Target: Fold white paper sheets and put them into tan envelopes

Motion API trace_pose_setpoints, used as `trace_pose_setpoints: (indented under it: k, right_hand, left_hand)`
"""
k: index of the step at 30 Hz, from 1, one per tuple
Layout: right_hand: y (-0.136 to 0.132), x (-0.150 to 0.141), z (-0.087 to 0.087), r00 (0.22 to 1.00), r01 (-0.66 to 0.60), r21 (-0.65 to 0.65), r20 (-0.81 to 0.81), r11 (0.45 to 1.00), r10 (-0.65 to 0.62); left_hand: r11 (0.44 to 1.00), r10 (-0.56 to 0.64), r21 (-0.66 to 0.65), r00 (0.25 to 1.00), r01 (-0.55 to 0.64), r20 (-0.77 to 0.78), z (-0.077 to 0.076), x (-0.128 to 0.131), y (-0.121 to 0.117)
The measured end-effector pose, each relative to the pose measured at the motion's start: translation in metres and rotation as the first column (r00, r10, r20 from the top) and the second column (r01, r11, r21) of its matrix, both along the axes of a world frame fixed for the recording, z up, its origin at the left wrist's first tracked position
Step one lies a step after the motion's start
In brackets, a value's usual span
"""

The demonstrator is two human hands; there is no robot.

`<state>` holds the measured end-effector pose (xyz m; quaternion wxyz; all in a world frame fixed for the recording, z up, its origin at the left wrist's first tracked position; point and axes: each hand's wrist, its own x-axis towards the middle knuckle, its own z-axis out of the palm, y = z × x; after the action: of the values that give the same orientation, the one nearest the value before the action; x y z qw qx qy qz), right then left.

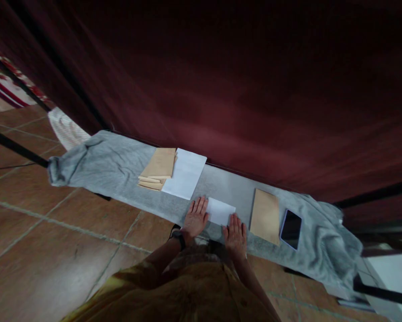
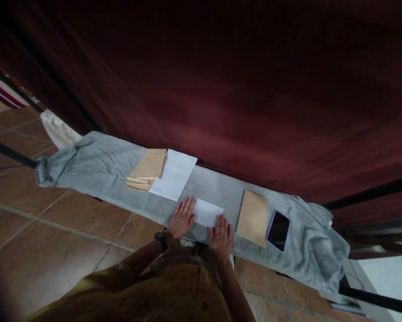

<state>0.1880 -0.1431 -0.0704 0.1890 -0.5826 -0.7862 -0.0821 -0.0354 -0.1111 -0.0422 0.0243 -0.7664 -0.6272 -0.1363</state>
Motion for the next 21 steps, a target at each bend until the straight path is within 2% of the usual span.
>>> trace_pose_setpoints:
  k: [4, 6, 13, 21]
  right_hand:
    - [-0.001, 0.001, -0.001, 1.000, -0.020, 0.019, 0.004, 1.000, 0.020]
    - [0.000, 0.001, -0.002, 1.000, -0.018, 0.024, 0.008, 1.000, 0.017]
    - [0.001, 0.002, -0.003, 1.000, -0.021, 0.034, 0.022, 0.999, 0.021]
    - [0.003, 0.000, 0.000, 1.000, -0.006, 0.009, 0.023, 1.000, 0.006]
  left_hand:
    - [0.964, -0.260, -0.079, 0.964, 0.256, -0.057, 0.005, -0.002, -0.003]
    - [0.943, -0.316, -0.133, 0.946, 0.305, -0.067, 0.006, -0.002, -0.003]
    - [0.925, -0.350, -0.178, 0.935, 0.335, -0.059, 0.009, 0.003, 0.004]
    - [0.911, -0.393, -0.181, 0.913, 0.371, -0.107, 0.021, 0.007, 0.006]
